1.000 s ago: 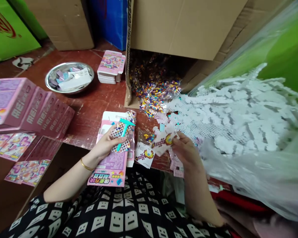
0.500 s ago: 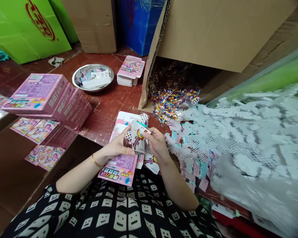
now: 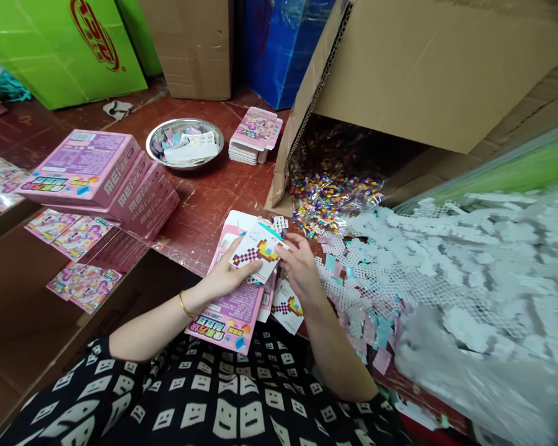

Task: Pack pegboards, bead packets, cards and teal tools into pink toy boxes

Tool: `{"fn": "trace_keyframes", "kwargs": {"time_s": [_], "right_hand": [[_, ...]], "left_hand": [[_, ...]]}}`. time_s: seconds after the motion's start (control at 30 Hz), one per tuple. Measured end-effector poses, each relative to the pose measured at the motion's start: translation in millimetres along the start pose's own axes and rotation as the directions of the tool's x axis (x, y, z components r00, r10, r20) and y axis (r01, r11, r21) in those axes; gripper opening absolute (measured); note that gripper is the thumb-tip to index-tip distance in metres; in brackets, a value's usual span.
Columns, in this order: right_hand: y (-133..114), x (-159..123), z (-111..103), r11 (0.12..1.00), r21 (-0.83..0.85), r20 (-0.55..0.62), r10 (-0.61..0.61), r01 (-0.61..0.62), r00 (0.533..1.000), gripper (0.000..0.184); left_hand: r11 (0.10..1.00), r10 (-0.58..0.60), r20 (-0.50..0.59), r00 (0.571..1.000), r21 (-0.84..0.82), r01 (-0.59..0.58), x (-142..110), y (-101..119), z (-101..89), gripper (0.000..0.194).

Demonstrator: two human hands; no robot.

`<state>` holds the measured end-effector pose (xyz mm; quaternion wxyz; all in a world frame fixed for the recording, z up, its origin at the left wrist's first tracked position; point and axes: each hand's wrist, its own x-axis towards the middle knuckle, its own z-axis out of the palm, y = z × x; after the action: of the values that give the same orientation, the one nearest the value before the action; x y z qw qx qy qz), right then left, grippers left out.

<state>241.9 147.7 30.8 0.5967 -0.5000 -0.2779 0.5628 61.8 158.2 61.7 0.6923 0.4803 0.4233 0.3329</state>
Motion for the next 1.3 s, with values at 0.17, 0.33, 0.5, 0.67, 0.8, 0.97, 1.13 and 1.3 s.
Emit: {"fn": "trace_keyframes", "kwargs": {"time_s": [0.17,0.33,0.5,0.67,0.8,0.97,1.13,1.3], "right_hand": [[-21.3,17.1,7.6,0.994,-0.11,0.194,0.039,-0.017,0.98,0.072],[-20.3,42.0,17.8,0.99,-0.132,0.195,-0.015,0.041,0.981,0.059],[-13.7,93.4,4.1,0.98,-0.005,-0.01,-0.198,0.198,0.98,0.054],[4.0,125.9,2.4,0.998,0.052,0.082,-0.04,0.036,0.996,0.053],[12.6,123.9,2.5,0.997,0.078,0.107,-0.031,0.023,0.994,0.055],[9.5,110.2,-23.6,0.983,0.01,-0.037,-0.184,0.184,0.982,0.054],[4.1,97.4,-42.9,0.967,-0.003,-0.181,-0.251,0.255,0.951,0.063],[4.4,83.0,-55.2,0.965,-0.008,-0.233,-0.256,0.261,0.938,0.068]], "left_hand": [[0.996,0.011,0.198,0.98,0.086,-0.029,11.2,3.6,-13.0,0.063],[0.975,0.137,0.135,0.981,0.159,-0.158,22.0,-2.3,-30.4,0.073],[0.789,0.423,-0.077,0.903,0.522,-0.325,2.5,-17.8,-62.6,0.086],[0.62,0.477,0.004,0.879,0.707,-0.34,-5.2,-30.3,-60.1,0.068],[0.514,0.639,0.024,0.769,0.731,-0.449,-0.7,-33.0,-54.7,0.048],[0.641,0.635,-0.344,0.692,0.734,-0.223,-16.9,-49.9,-97.4,0.051],[0.615,0.665,-0.262,0.699,0.724,-0.312,35.1,-22.2,-135.8,0.035],[0.161,0.371,0.391,0.843,0.866,-0.473,179.6,21.0,-113.0,0.033]]}}
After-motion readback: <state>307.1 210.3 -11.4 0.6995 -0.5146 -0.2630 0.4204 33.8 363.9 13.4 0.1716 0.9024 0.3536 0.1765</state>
